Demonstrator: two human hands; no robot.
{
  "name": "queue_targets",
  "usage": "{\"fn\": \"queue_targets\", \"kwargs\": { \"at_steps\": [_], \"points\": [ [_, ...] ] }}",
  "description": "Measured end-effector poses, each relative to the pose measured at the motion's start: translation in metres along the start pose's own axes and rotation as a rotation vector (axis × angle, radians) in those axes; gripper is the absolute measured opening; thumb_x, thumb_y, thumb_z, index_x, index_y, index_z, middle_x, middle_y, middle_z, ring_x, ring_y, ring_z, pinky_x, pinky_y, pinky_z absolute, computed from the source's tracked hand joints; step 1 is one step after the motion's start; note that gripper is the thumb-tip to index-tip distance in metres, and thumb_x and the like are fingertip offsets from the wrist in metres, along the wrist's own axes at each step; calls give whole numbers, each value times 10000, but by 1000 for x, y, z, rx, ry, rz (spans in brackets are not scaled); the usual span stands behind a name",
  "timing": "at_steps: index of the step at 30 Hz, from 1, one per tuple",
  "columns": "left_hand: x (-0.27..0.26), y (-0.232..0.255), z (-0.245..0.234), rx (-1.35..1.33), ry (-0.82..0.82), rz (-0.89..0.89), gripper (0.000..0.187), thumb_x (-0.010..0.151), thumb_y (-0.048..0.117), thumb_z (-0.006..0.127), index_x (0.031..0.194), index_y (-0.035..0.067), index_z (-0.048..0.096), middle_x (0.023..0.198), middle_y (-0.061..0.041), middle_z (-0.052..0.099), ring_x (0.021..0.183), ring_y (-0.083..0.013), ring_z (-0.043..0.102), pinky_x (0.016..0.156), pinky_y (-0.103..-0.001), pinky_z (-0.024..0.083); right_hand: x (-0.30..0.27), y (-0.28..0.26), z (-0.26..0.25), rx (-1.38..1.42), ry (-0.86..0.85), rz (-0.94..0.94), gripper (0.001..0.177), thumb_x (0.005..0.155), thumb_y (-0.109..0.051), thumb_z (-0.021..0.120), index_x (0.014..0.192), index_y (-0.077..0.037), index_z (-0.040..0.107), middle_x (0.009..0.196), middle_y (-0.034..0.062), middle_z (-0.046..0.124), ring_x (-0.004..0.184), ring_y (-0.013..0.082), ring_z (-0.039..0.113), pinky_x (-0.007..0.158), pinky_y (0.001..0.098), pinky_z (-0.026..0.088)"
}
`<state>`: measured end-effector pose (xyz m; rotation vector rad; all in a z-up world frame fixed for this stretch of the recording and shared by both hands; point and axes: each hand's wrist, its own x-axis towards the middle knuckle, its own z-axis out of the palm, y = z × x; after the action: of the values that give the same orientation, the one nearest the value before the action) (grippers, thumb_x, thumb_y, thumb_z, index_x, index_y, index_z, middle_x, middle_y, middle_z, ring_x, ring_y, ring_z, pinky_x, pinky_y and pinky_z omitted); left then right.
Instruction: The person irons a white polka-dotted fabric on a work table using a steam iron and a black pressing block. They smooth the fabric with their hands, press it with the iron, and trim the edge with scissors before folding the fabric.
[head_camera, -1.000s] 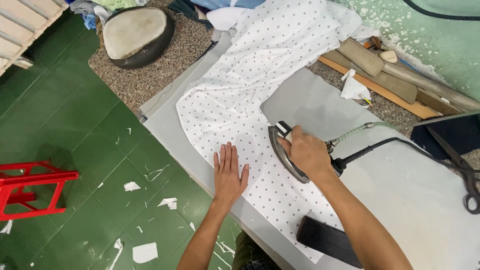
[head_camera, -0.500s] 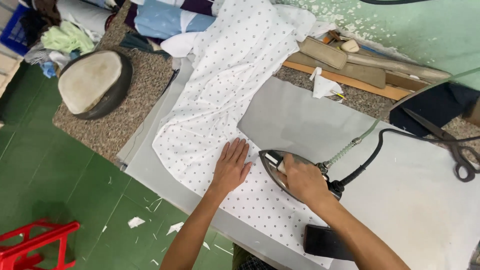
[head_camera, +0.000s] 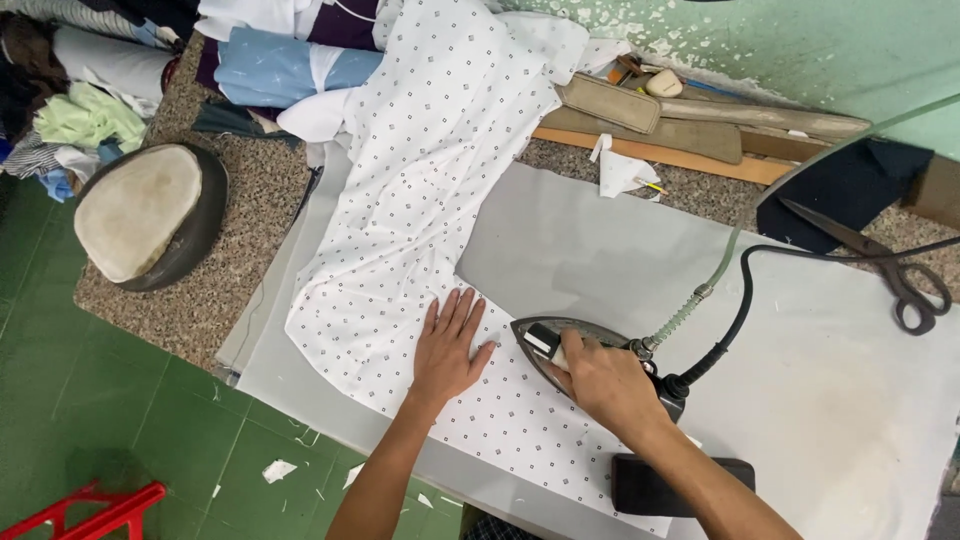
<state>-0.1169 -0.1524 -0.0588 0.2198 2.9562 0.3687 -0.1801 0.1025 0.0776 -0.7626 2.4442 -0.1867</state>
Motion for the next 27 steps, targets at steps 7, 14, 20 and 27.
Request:
{"fn": "queue_targets", "kwargs": {
  "at_steps": [7, 14, 20, 27],
  "points": [
    [-12, 1, 17, 55, 152, -40, 660, 1022, 546, 379, 1576, 190, 346, 1666, -79, 266, 1549, -254, 182, 1256, -506, 65, -2, 2, -2, 9, -52, -2, 404, 992, -388, 532, 1233, -63, 532, 937, 202, 736, 826, 382, 771, 687, 449, 599],
    [-122, 39, 10, -17, 549, -491, 627, 1016, 402, 511, 1505, 19, 424, 1587, -218, 379, 1509, -343, 281, 1240, -512, 156, -10, -13, -18, 15, -84, -71, 459, 975, -367, 562, 1285, -30, 544, 1004, 252, 751, 890, 419, 766, 718, 495, 595],
    [-172, 29, 59, -8, 649, -730, 662, 1016, 355, 509, 1534, -28, 357, 1612, -255, 312, 1510, -384, 252, 1228, -538, 146, -3, -58, -23, -4, -69, -207, 483, 965, -372, 600, 1277, -6, 563, 989, 291, 743, 890, 468, 750, 697, 513, 590],
    [-176, 23, 73, -380, 809, -745, 620, 1045, 230, 375, 1554, -94, 232, 1631, -304, 209, 1516, -450, 162, 1233, -545, 92, 19, -116, -13, 36, -111, -350, 563, 955, -425, 584, 1323, 3, 580, 1035, 300, 739, 975, 479, 726, 762, 550, 586]
  ]
}}
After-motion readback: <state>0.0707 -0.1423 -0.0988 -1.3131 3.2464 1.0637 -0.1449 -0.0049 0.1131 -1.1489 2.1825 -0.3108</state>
